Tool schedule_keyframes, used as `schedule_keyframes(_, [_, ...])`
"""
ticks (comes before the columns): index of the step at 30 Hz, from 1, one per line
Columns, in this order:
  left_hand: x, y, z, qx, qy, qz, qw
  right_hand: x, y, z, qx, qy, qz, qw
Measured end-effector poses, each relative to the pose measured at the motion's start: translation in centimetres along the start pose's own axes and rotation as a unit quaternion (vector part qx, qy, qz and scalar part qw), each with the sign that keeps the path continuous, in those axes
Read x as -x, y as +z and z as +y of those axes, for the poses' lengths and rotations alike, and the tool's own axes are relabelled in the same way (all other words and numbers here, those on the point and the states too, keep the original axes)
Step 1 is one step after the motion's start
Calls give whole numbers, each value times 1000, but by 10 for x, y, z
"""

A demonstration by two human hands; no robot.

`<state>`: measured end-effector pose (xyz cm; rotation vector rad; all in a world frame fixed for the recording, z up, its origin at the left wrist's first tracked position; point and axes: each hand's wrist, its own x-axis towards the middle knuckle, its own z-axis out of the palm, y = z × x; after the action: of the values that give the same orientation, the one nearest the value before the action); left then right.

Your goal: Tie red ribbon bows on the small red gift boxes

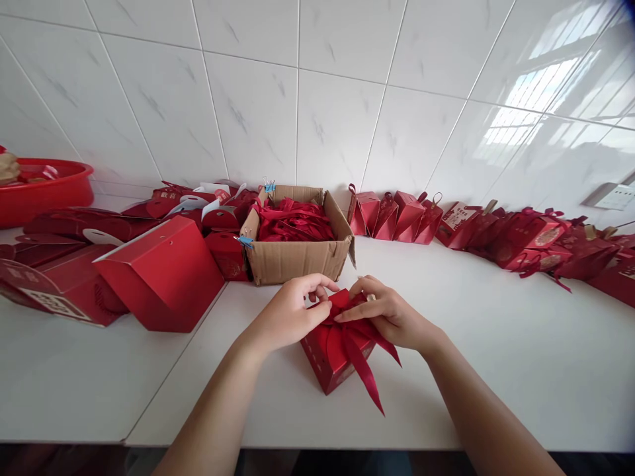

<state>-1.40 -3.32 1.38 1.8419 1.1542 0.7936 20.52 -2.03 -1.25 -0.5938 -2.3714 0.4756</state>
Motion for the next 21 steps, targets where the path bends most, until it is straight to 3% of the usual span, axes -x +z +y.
schedule_keyframes(9, [2,-5,-5,-67,12,12,998,-1,0,-3,2,2,-7,1000])
schedule_keyframes(16, [2,-1,-4,-92,70,-28,993,1,3,-1,-2,3,-3,1000])
schedule_keyframes(21, [1,-1,-10,-105,73,-52,990,-1,1,-4,-26,0,12,1000])
